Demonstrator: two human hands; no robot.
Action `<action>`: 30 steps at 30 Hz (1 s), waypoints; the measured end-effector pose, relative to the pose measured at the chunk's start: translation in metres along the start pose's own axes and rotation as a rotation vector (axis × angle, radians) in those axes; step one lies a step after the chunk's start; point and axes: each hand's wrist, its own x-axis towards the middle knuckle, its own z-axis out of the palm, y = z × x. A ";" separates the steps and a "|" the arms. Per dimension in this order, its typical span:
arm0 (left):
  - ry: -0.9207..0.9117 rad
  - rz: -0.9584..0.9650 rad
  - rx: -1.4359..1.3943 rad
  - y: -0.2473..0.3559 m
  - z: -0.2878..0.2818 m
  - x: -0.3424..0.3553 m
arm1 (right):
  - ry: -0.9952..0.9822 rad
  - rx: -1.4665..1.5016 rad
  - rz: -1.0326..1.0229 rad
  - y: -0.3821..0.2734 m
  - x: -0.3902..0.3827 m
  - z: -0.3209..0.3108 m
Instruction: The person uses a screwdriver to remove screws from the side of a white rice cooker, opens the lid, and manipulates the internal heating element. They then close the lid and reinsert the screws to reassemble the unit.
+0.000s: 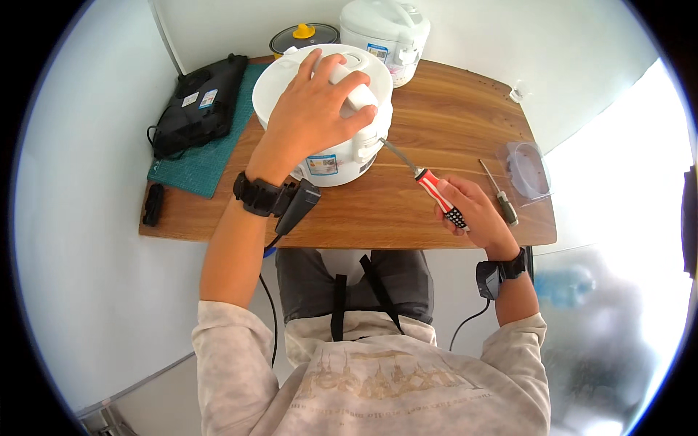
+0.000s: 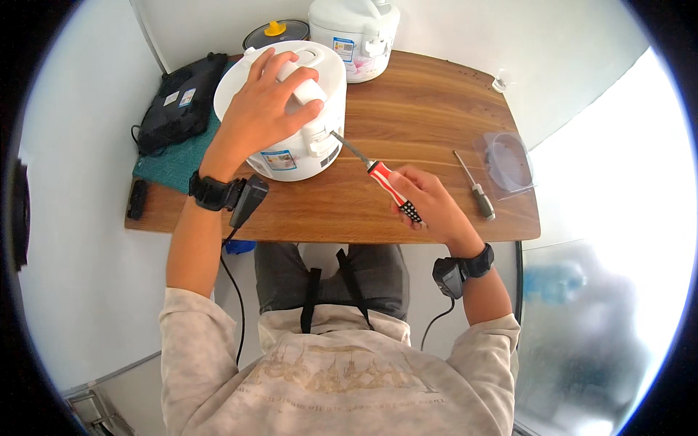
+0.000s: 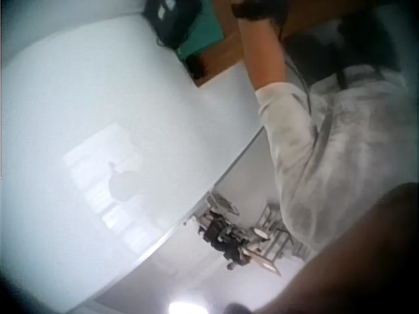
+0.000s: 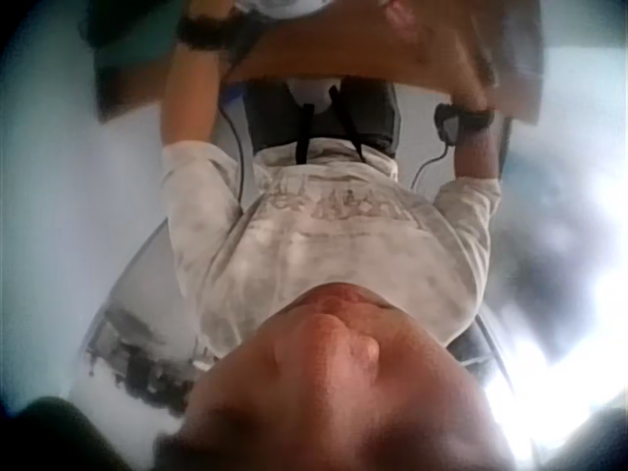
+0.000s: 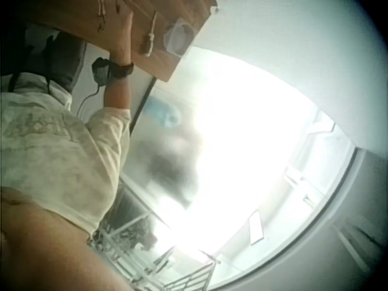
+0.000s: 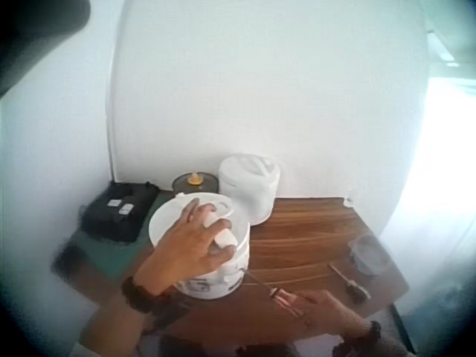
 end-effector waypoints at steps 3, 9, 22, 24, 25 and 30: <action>-0.014 -0.019 -0.010 0.001 -0.003 0.000 | 0.198 -0.383 -0.181 -0.005 -0.009 0.021; 0.027 -0.009 -0.058 0.004 -0.002 0.000 | 0.800 -1.123 -0.836 0.025 -0.006 0.038; 0.041 -0.012 -0.024 0.003 -0.001 -0.001 | 0.345 -0.659 -0.457 0.003 -0.001 0.034; 0.031 -0.022 -0.029 0.002 -0.002 -0.001 | 0.518 -0.934 -0.737 0.014 0.004 0.040; 0.032 -0.023 -0.041 0.003 -0.001 0.000 | 0.602 -1.055 -0.816 0.016 0.003 0.042; 0.053 -0.032 -0.064 0.005 0.001 0.000 | 0.675 -1.224 -0.851 0.015 0.002 0.040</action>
